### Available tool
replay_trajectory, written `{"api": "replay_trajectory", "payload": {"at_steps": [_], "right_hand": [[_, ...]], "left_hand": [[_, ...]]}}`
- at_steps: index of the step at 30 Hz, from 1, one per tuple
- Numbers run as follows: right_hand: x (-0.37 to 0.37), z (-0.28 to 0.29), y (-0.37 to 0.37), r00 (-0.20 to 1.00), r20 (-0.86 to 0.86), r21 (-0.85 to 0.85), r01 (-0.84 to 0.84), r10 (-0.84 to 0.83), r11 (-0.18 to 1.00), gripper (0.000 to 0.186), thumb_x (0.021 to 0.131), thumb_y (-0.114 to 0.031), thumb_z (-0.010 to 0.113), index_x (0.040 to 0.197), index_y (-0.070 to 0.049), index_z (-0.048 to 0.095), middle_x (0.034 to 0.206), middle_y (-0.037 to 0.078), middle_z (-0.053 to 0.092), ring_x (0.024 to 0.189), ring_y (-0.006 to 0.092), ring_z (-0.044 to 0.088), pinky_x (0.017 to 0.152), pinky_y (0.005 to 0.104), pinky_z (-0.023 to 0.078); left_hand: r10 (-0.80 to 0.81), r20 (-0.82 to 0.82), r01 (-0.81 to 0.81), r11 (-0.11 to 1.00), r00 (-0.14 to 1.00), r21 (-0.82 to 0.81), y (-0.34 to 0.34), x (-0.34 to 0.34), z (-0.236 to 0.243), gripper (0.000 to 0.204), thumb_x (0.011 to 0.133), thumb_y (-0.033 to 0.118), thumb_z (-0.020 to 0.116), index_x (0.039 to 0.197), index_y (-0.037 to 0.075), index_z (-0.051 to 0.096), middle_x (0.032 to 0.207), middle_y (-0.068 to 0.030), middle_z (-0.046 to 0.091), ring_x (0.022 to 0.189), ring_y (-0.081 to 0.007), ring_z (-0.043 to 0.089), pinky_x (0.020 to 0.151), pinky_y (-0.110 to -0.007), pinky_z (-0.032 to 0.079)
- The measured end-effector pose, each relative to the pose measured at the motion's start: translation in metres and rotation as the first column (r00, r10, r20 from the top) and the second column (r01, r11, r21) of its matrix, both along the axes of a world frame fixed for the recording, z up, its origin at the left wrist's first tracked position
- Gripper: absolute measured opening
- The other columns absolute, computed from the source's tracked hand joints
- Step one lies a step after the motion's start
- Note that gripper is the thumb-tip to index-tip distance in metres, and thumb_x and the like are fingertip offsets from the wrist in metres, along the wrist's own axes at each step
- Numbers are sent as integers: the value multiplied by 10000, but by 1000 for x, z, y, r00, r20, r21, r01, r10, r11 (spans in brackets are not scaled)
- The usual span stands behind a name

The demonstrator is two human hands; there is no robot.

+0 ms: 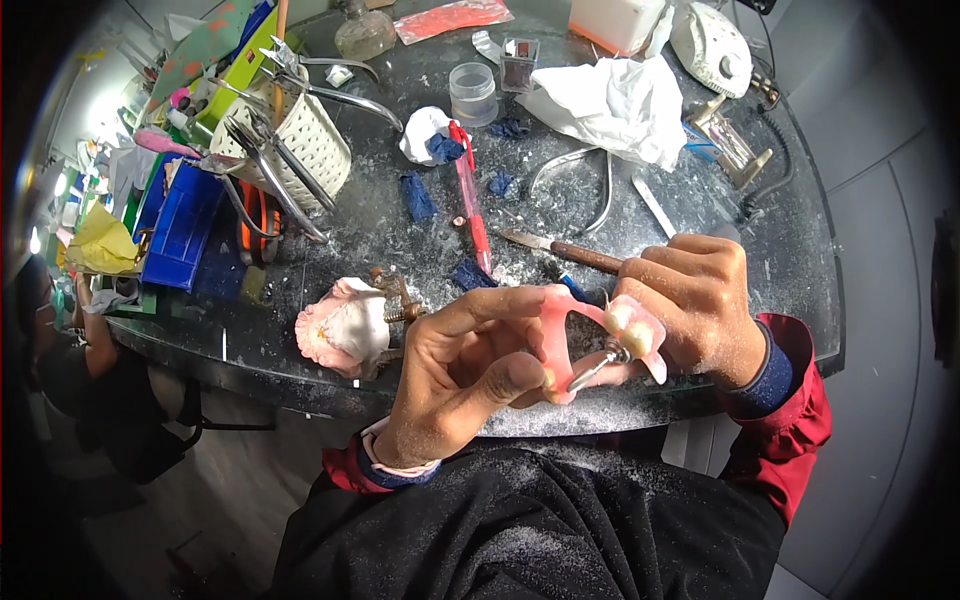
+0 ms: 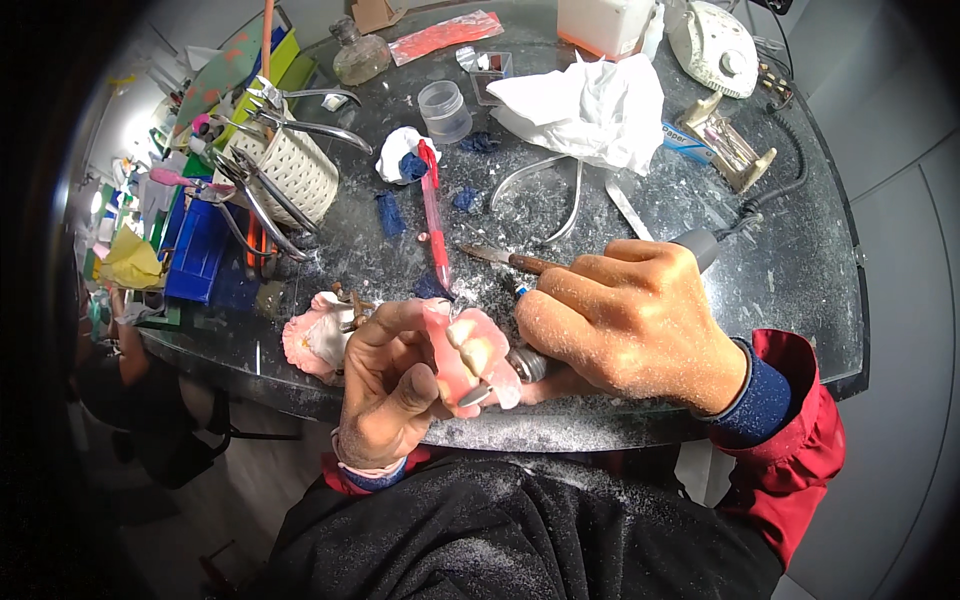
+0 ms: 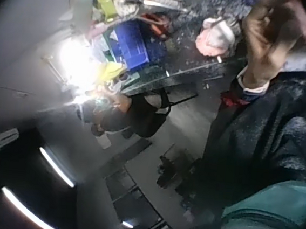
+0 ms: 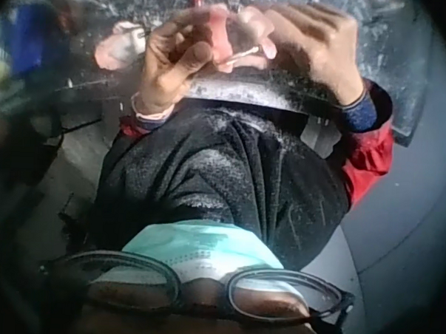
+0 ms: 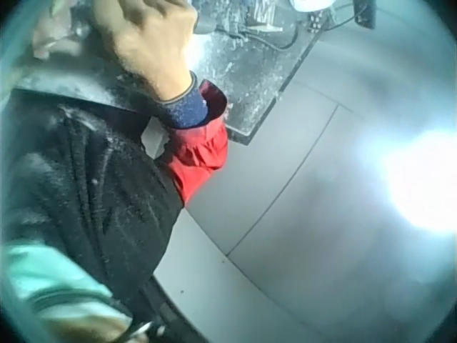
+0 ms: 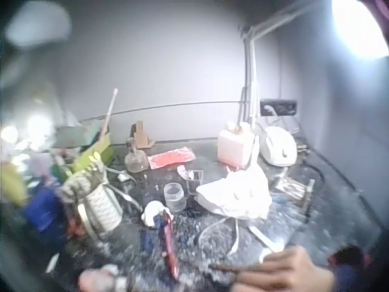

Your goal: The person uses a rotary tool to grind a dental prosthetic, then places it onto a plaster model to check the fit and rubs the surface with their finger.

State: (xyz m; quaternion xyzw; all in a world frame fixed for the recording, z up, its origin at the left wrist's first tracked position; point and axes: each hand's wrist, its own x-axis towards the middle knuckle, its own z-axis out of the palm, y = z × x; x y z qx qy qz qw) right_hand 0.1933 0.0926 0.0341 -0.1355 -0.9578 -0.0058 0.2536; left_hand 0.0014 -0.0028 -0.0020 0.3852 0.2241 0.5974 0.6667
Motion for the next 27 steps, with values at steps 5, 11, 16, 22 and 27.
{"api": "replay_trajectory", "payload": {"at_steps": [5, 11, 16, 22, 27], "right_hand": [[-2, -1, -2, 996, -19, -140, 84, -88, 987, 419, 625, -438, 681, 731, -99, 459, 628, 4, 494, 503, 155, 544, 439, 285, 416], [-2, -2, -1, 999, -37, -85, 20, -23, 996, 445, 627, -460, 685, 739, -94, 458, 618, 15, 489, 512, 168, 555, 444, 286, 421], [-2, -3, -2, 992, -4, -184, 122, -124, 975, 469, 630, -492, 682, 746, -95, 462, 618, 26, 496, 526, 196, 565, 450, 308, 429], [-3, -2, -2, 997, -17, -201, 70, -75, 977, 355, 637, -382, 678, 699, -97, 476, 565, 32, 439, 449, 220, 483, 428, 327, 366], [-3, -8, -2, 988, -80, -283, 103, -131, 954, 293, 650, -323, 662, 680, -101, 472, 547, 29, 439, 429, 214, 454, 416, 332, 348]], "left_hand": [[-9, -47, 9, 1000, 999, -8, 1, 0, 1, 426, 859, 55, 597, 1258, 10, 455, 840, -82, 612, 787, -109, 606, 712, -244, 504], [37, -66, -36, 999, 997, 8, 1, 3, 0, 414, 869, 49, 582, 1261, 14, 454, 859, -79, 613, 797, -95, 601, 694, -225, 484], [-15, -106, 20, 999, 994, 49, 3, -1, -4, 411, 874, 47, 576, 1263, 7, 449, 853, -76, 611, 803, -95, 603, 693, -225, 480], [26, -45, -27, 999, 999, -28, 0, 3, -1, 363, 844, 111, 629, 1157, -3, 486, 978, -133, 605, 848, -162, 626, 701, -280, 546], [-45, -29, 47, 997, 999, 53, 3, 0, -4, 412, 882, 71, 574, 1267, -1, 445, 801, -69, 600, 697, -60, 550, 570, -192, 415]]}}
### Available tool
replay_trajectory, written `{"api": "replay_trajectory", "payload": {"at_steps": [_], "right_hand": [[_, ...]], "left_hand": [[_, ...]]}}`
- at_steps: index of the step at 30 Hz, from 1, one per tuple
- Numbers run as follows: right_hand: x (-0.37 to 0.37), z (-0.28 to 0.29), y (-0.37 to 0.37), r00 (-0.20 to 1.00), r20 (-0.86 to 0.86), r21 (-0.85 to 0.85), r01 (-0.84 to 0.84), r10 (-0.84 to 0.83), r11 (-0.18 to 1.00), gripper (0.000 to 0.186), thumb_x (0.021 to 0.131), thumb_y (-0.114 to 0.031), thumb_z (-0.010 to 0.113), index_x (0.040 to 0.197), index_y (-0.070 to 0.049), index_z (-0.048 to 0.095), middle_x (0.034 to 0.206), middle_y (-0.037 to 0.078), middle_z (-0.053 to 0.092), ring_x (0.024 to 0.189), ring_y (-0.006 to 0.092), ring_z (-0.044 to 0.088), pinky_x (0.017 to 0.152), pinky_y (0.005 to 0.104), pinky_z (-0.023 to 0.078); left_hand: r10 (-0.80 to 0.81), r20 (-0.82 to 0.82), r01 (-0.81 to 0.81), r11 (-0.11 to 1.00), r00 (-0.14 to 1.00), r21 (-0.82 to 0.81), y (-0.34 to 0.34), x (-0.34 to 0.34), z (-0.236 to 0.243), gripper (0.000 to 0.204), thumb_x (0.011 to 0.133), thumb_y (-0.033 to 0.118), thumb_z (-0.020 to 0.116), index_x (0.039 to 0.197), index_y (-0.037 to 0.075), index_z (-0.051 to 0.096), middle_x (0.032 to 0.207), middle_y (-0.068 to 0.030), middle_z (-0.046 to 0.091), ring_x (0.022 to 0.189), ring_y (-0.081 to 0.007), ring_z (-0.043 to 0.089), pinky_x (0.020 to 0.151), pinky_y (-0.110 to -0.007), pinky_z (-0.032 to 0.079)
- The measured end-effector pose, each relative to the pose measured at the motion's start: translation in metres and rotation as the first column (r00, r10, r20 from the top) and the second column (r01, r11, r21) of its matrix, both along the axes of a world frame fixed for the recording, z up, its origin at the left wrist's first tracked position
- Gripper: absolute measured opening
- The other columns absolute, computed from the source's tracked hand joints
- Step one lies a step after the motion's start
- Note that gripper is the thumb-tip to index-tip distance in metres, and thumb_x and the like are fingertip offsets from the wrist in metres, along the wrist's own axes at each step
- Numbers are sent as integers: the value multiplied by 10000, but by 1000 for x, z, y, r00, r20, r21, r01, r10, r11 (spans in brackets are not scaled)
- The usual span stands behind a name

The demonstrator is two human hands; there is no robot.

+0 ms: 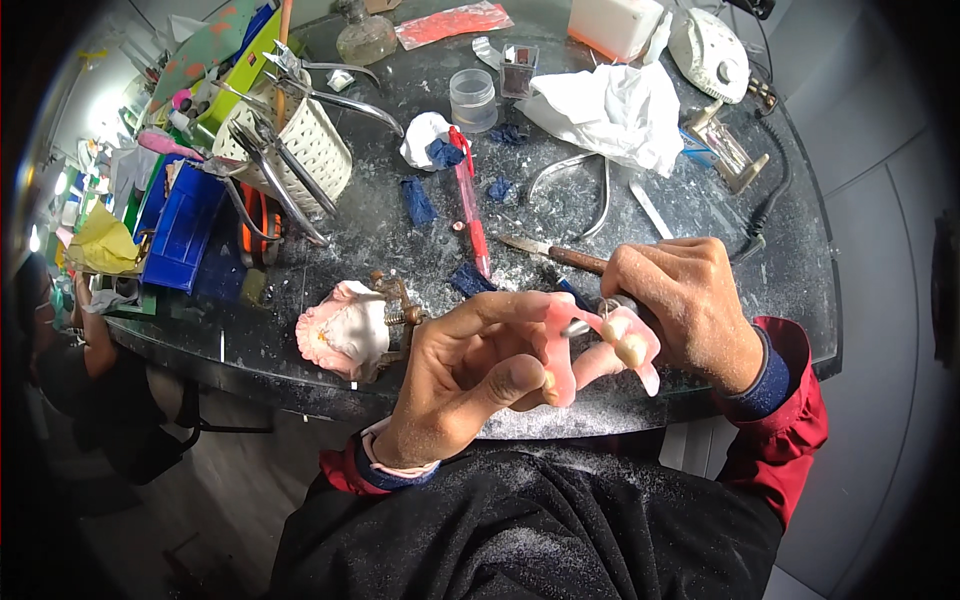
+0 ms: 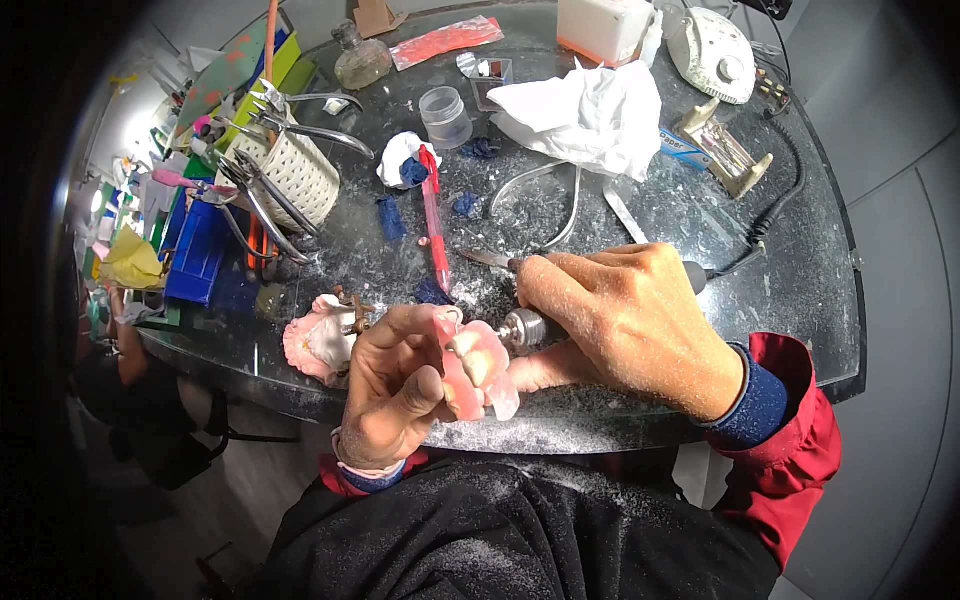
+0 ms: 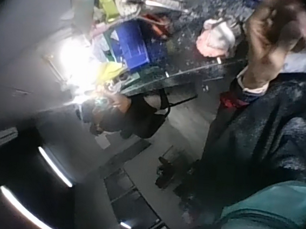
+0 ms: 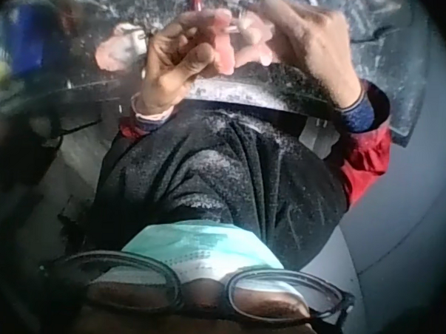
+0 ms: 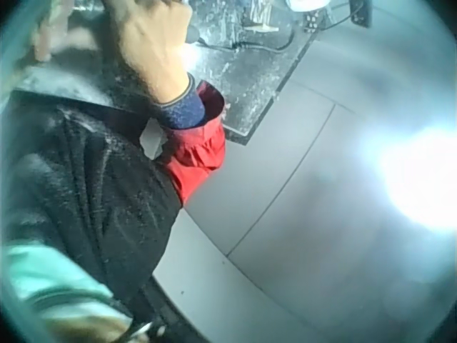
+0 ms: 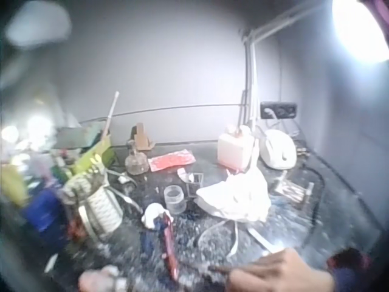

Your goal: The person uses a rotary tool to grind a dental prosthetic, then places it onto a plaster model to check the fit and rubs the surface with their finger.

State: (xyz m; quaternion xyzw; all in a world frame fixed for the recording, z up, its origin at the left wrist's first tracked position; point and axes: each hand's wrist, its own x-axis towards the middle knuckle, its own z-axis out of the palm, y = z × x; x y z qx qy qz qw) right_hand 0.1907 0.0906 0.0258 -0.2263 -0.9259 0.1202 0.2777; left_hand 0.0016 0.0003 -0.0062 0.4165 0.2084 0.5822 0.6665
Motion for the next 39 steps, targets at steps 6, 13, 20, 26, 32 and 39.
{"api": "replay_trajectory", "payload": {"at_steps": [6, 13, 20, 26, 32, 39], "right_hand": [[2, 3, 4, 988, 103, 80, -128, 119, 989, 503, 586, -514, 716, 688, -99, 452, 573, 28, 481, 479, 191, 538, 418, 306, 393], [1, 5, 3, 988, 141, 2, -57, 57, 998, 481, 623, -495, 724, 679, -96, 461, 718, 64, 626, 494, 194, 572, 419, 294, 415], [1, 2, 2, 995, 64, 44, -85, 82, 995, 478, 596, -492, 734, 701, -106, 472, 631, 36, 553, 468, 197, 540, 409, 296, 389], [1, -1, 1, 987, 143, -22, -73, 75, 997, 548, 528, -512, 759, 761, -89, 498, 575, 17, 508, 480, 198, 556, 421, 295, 397], [0, 0, 2, 980, 55, 13, -193, 192, 981, 574, 568, -490, 758, 864, -76, 493, 612, 27, 523, 476, 196, 560, 418, 297, 399], [-1, -3, 0, 989, 86, -51, -115, 120, 992, 416, 691, -438, 723, 731, -94, 492, 625, 64, 580, 563, 248, 616, 414, 322, 433]], "left_hand": [[8, 26, -8, 1000, 1000, -6, -2, -1, -3, 410, 888, 93, 574, 1265, -1, 445, 822, -89, 616, 678, -59, 536, 543, -199, 389], [55, 2, -55, 996, 998, -66, -3, -1, 2, 406, 896, 94, 563, 1268, -5, 435, 847, -103, 622, 671, -57, 527, 535, -208, 378], [69, -18, -69, 998, 997, 13, -2, 0, 4, 380, 852, 51, 614, 1199, -37, 489, 920, -128, 623, 788, -128, 612, 698, -251, 511], [98, -57, -93, 992, 994, 84, 0, -1, -4, 401, 835, 36, 626, 1192, -75, 479, 911, -128, 608, 833, -156, 628, 756, -284, 546], [78, -23, -78, 997, 997, -19, -3, 0, 5, 410, 838, 37, 623, 1202, -78, 474, 876, -122, 610, 819, -152, 625, 745, -271, 544], [84, -41, -83, 996, 996, 16, -3, -2, 4, 411, 843, 46, 619, 1208, -73, 472, 874, -123, 611, 812, -155, 625, 744, -265, 538]]}}
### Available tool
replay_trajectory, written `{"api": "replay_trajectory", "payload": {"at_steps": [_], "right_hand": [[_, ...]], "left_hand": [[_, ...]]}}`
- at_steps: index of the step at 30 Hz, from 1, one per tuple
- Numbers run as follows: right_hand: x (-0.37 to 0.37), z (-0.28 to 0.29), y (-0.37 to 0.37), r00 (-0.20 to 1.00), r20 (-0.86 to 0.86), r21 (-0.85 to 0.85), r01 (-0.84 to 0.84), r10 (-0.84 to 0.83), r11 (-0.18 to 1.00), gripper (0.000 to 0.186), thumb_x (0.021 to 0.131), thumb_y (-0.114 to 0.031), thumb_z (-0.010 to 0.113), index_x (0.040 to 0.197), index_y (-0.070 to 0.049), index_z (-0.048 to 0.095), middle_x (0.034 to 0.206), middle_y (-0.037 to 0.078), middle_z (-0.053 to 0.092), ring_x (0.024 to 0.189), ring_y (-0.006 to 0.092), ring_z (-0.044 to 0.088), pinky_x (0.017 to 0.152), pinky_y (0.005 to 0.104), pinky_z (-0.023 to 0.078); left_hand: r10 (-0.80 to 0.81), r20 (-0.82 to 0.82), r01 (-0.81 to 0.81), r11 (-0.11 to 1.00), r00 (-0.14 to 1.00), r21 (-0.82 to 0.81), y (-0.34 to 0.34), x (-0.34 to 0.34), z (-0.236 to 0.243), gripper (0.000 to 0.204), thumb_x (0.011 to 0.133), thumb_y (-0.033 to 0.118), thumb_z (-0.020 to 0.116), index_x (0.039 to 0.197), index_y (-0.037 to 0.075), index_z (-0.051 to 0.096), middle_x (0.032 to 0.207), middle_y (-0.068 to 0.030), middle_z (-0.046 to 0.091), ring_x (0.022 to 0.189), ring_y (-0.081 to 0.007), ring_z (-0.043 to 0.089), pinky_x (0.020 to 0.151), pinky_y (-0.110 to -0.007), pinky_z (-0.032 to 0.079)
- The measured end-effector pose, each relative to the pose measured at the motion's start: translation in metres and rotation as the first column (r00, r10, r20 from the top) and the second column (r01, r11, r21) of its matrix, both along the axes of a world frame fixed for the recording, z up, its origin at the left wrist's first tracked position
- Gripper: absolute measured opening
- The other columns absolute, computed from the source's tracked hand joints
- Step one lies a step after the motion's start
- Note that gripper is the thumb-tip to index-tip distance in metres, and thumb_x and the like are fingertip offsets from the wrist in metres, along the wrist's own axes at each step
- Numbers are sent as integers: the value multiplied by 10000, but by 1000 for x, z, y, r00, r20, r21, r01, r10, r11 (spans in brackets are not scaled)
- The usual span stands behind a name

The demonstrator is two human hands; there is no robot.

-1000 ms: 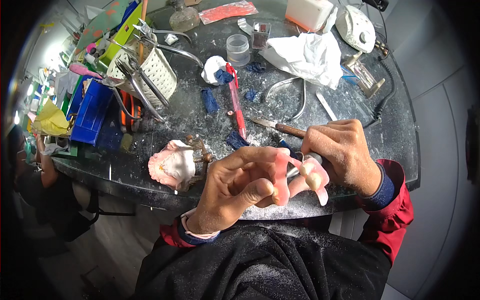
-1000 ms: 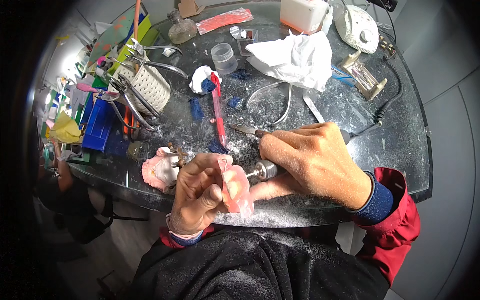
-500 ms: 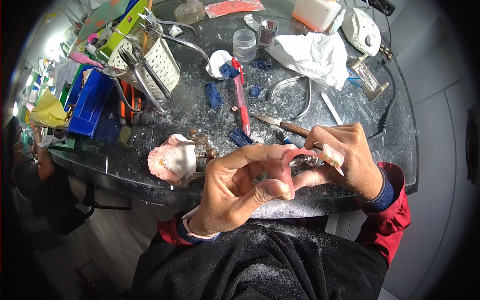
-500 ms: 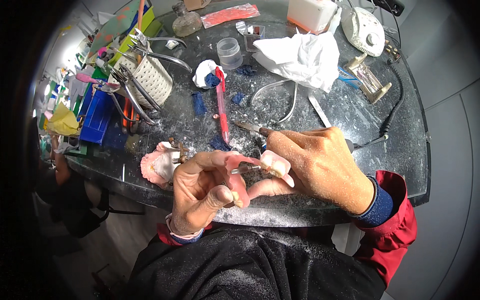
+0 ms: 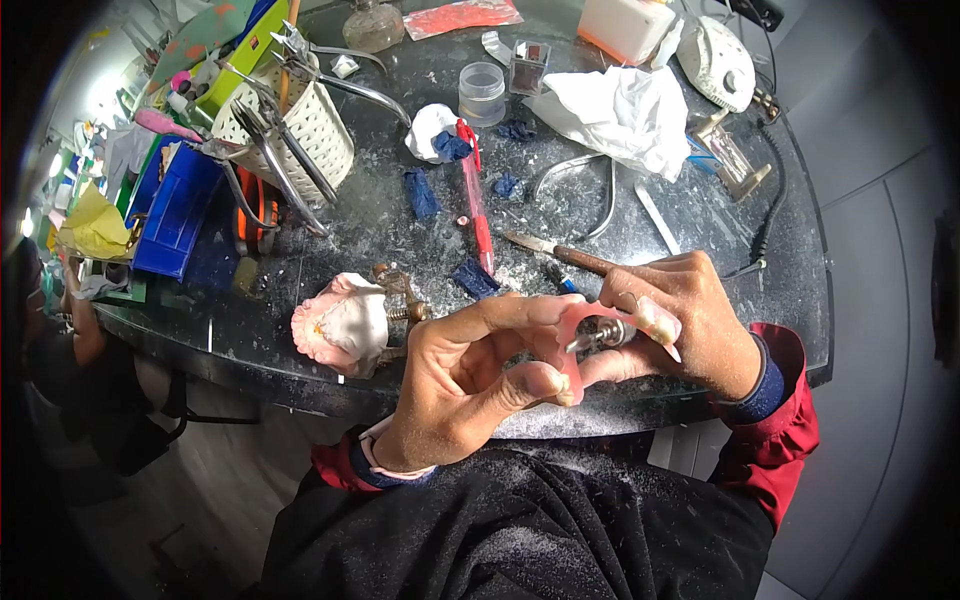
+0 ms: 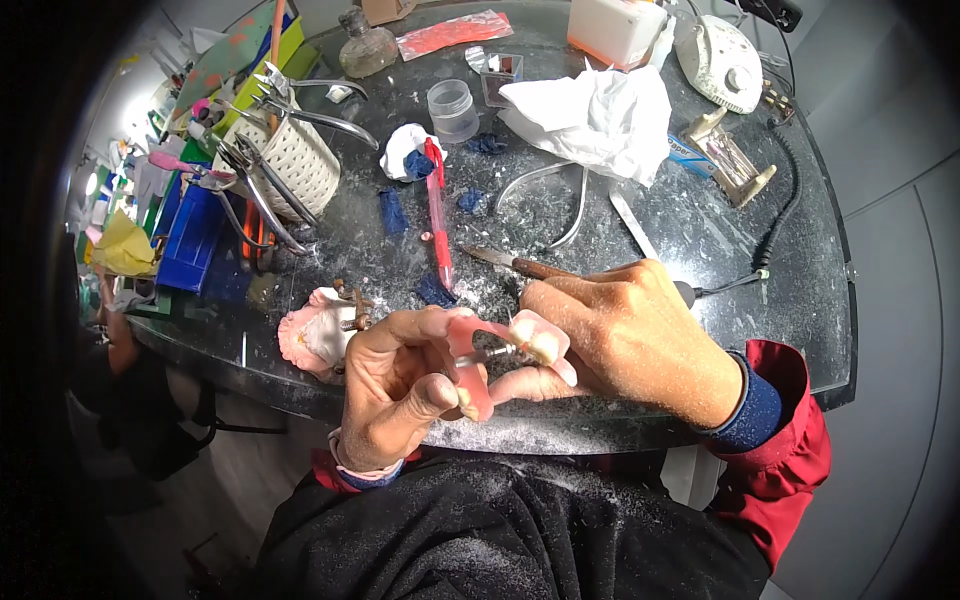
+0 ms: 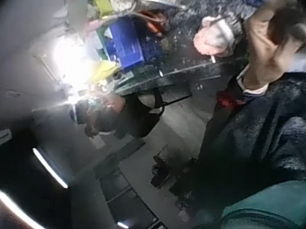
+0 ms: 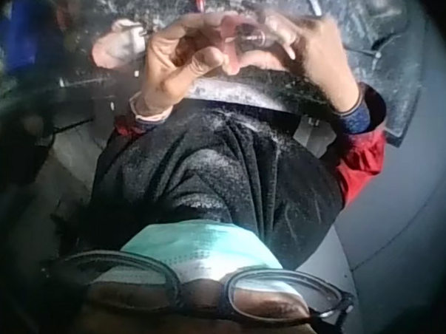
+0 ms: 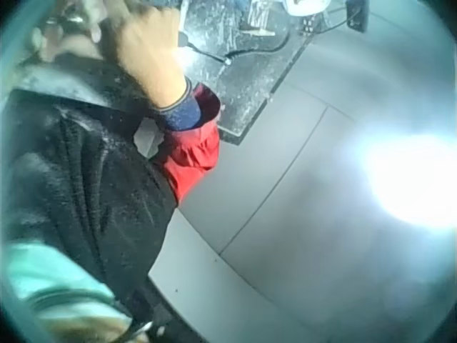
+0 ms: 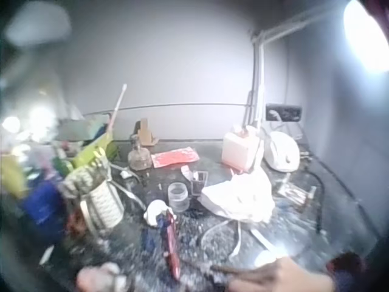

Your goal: The person uses a rotary tool to grind a dental prosthetic, then places it onto a plaster model to check the fit and rubs the surface with their finger.

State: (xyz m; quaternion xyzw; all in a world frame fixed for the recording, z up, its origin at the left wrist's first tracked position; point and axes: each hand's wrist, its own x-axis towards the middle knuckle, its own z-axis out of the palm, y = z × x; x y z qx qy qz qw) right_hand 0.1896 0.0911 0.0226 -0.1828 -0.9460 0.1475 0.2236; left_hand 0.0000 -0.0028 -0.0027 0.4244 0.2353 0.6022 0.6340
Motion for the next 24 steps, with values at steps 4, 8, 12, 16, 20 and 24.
{"api": "replay_trajectory", "payload": {"at_steps": [4, 8, 12, 16, 20, 24], "right_hand": [[2, 2, -2, 999, -17, 64, -36, 37, 997, 424, 693, -466, 715, 732, -103, 499, 722, 56, 626, 524, 236, 593, 406, 303, 419], [2, 5, -3, 999, -41, 91, 35, -32, 995, 431, 694, -477, 710, 730, -98, 507, 679, 45, 600, 522, 219, 596, 403, 296, 422], [1, 5, -2, 999, 9, 36, 38, -38, 999, 430, 701, -469, 703, 703, -92, 497, 590, 35, 511, 531, 195, 605, 419, 288, 447], [5, 8, -2, 996, -43, 99, -72, 77, 992, 399, 726, -406, 694, 667, -99, 446, 573, 32, 467, 578, 209, 622, 454, 310, 477], [3, 11, -3, 997, -73, 208, -9, 25, 978, 438, 714, -431, 693, 664, -86, 428, 567, 23, 445, 511, 183, 576, 421, 305, 434], [4, 5, -2, 998, -58, 215, 9, 3, 977, 447, 716, -441, 691, 653, -92, 419, 573, 20, 455, 491, 181, 558, 411, 305, 419]], "left_hand": [[-22, 31, 22, 1000, 999, -6, 0, 0, -5, 419, 846, 49, 620, 1218, -65, 466, 890, -131, 614, 819, -157, 624, 746, -272, 528], [-43, 1, 43, 999, 999, -3, 1, -1, -4, 420, 845, 40, 617, 1225, -54, 465, 910, -140, 613, 815, -162, 623, 747, -283, 524], [-46, 18, 46, 999, 999, 10, 1, -1, -6, 406, 844, 15, 605, 1225, -33, 472, 906, -135, 605, 802, -172, 621, 728, -273, 524], [-16, 24, 18, 996, 1000, -85, -4, 0, -3, 407, 844, 25, 610, 1226, -20, 477, 904, -129, 598, 791, -167, 620, 680, -255, 517], [-65, 93, 70, 996, 994, -50, -3, 2, -5, 399, 841, 51, 624, 1215, 4, 494, 902, -118, 590, 775, -154, 613, 647, -239, 503], [-29, 88, 30, 999, 996, -11, -1, 3, -4, 376, 836, 63, 633, 1186, 1, 510, 914, -119, 589, 781, -156, 611, 650, -247, 504]]}}
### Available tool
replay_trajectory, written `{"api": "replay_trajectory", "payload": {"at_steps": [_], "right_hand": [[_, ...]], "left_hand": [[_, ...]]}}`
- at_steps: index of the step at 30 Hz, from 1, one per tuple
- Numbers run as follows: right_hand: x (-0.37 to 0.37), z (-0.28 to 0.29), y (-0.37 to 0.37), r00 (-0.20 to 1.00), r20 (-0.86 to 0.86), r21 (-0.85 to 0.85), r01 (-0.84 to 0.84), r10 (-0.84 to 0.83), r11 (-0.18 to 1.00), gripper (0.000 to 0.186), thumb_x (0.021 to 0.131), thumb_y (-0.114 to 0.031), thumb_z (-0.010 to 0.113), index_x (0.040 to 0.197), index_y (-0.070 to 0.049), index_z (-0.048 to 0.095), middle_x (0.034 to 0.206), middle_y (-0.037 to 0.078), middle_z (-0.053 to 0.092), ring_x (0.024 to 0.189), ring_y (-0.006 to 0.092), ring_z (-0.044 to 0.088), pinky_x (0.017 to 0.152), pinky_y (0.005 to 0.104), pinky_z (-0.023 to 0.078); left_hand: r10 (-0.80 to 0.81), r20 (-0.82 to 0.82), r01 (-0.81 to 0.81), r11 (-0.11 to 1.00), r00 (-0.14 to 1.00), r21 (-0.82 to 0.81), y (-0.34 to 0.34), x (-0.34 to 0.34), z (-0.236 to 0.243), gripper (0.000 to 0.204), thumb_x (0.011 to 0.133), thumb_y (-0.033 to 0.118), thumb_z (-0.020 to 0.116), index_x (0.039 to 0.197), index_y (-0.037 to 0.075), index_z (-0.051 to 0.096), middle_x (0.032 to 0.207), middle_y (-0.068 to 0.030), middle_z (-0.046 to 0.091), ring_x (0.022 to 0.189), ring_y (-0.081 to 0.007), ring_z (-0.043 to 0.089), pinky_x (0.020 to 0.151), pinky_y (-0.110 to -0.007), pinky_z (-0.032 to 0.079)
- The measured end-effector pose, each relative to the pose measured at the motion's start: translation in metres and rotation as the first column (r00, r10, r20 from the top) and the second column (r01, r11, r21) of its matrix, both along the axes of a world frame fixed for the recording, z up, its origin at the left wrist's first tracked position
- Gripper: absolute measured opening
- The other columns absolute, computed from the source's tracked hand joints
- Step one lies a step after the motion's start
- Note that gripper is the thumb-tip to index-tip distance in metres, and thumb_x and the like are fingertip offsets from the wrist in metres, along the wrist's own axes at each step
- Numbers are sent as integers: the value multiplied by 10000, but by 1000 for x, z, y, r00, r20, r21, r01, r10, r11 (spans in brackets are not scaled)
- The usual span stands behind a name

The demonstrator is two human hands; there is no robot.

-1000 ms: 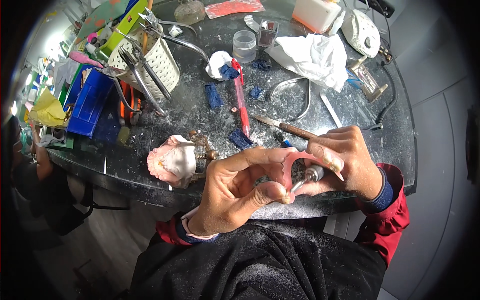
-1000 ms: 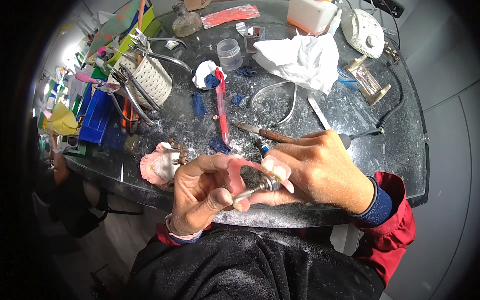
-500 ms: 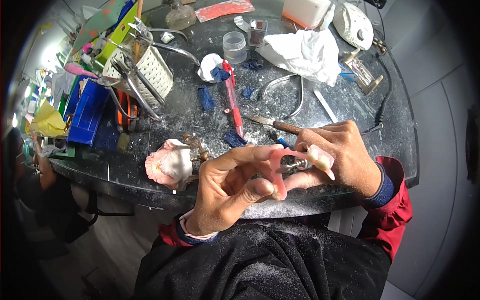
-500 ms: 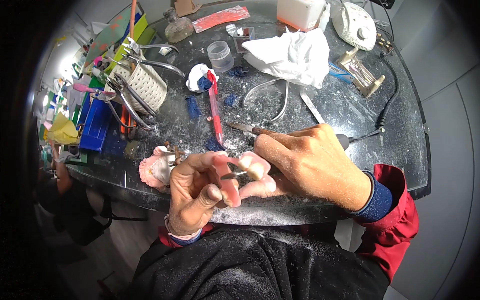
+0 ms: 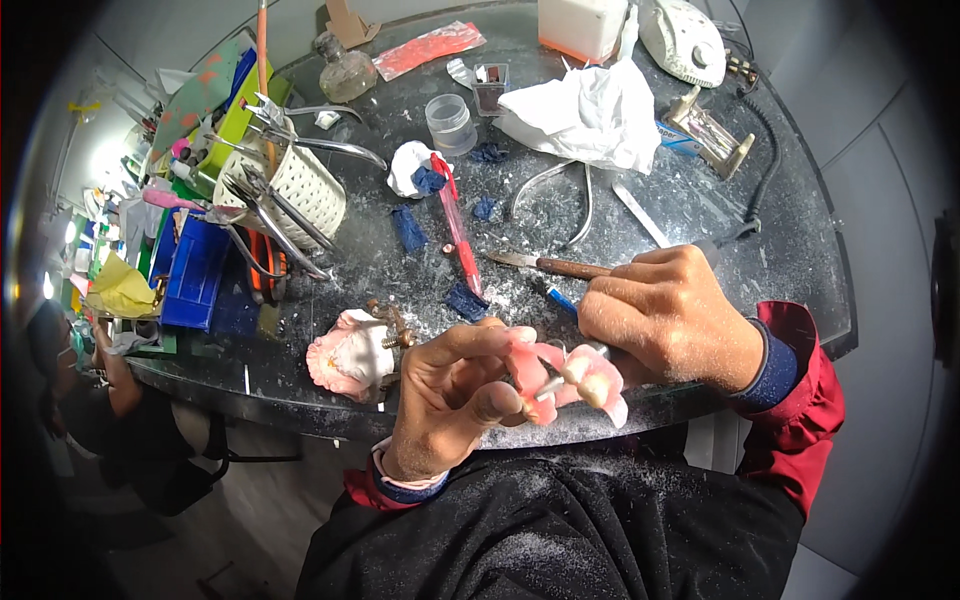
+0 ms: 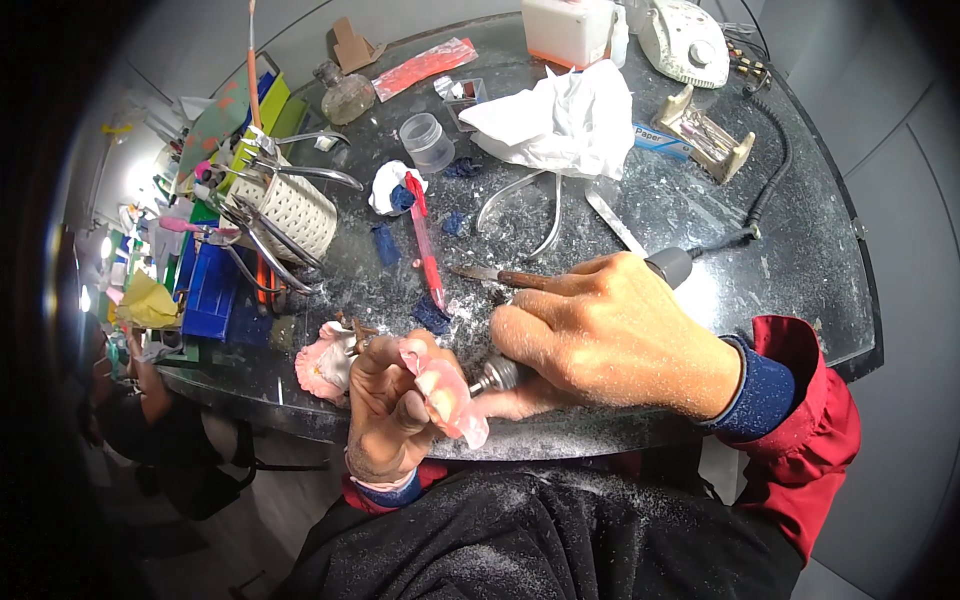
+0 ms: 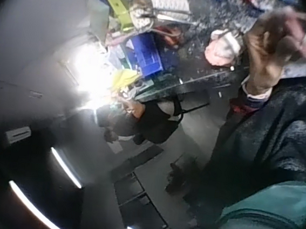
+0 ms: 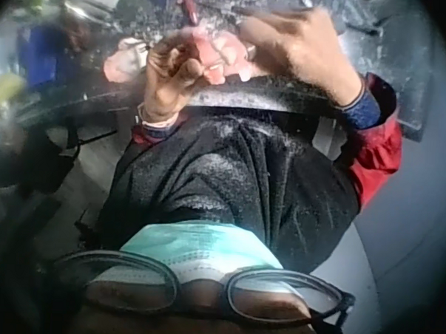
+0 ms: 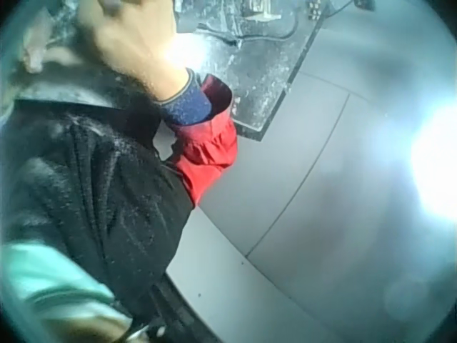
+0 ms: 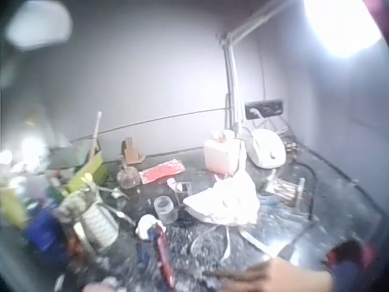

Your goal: The person uses a rotary tool to grind a dental prosthetic, then places it onto a plaster model to check the fit and rubs the surface with their finger.

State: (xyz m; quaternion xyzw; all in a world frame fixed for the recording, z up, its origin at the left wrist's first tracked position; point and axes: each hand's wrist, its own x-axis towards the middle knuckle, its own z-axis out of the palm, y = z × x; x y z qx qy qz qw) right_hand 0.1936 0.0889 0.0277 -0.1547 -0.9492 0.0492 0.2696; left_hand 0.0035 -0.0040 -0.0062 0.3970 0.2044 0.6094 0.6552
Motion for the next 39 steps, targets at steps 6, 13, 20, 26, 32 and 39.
{"api": "replay_trajectory", "payload": {"at_steps": [6, 13, 20, 26, 32, 39], "right_hand": [[0, 9, -2, 998, 61, 71, -2, -3, 997, 455, 714, -462, 687, 648, -97, 422, 572, 19, 470, 577, 178, 625, 443, 274, 459], [2, 0, -1, 998, -37, 131, -47, 53, 990, 462, 689, -476, 688, 653, -95, 428, 572, 18, 456, 486, 169, 552, 419, 294, 423], [3, 5, -3, 998, 50, 39, 32, -34, 999, 416, 607, -423, 680, 710, -92, 449, 618, 22, 489, 503, 181, 560, 441, 297, 428], [7, 2, -2, 999, 41, 140, -33, 27, 990, 370, 587, -373, 672, 695, -104, 442, 614, 14, 483, 524, 168, 568, 444, 289, 426], [4, 4, -5, 997, 34, 199, 57, -65, 978, 336, 551, -342, 641, 681, -101, 447, 616, 8, 493, 515, 144, 548, 446, 259, 421], [4, 0, -5, 999, 7, 225, 44, -47, 973, 303, 548, -334, 615, 664, -110, 448, 623, -3, 518, 486, 136, 524, 418, 258, 394]], "left_hand": [[-12, -42, 13, 1000, 999, 24, -2, -5, -6, 372, 826, 82, 649, 1168, 8, 522, 927, -139, 594, 790, -159, 614, 688, -270, 522], [55, -26, -55, 998, 998, 1, -2, 0, -2, 353, 829, 79, 645, 1158, 10, 534, 879, -104, 579, 750, -150, 606, 643, -265, 499], [34, -50, -35, 999, 998, -21, -2, 0, 0, 367, 815, 46, 652, 1161, -4, 539, 903, -85, 566, 788, -145, 600, 666, -260, 493], [36, -27, -36, 999, 999, -5, -2, 0, -2, 359, 816, 17, 638, 1160, -15, 542, 894, -82, 561, 792, -138, 594, 683, -256, 507], [38, -23, -38, 999, 999, -19, -2, 1, 2, 360, 814, 27, 642, 1157, -25, 543, 886, -88, 553, 769, -145, 584, 678, -284, 540], [36, -75, -37, 999, 996, -6, -2, -2, 0, 364, 814, 45, 649, 1159, -15, 550, 875, -78, 561, 771, -138, 585, 711, -294, 528]]}}
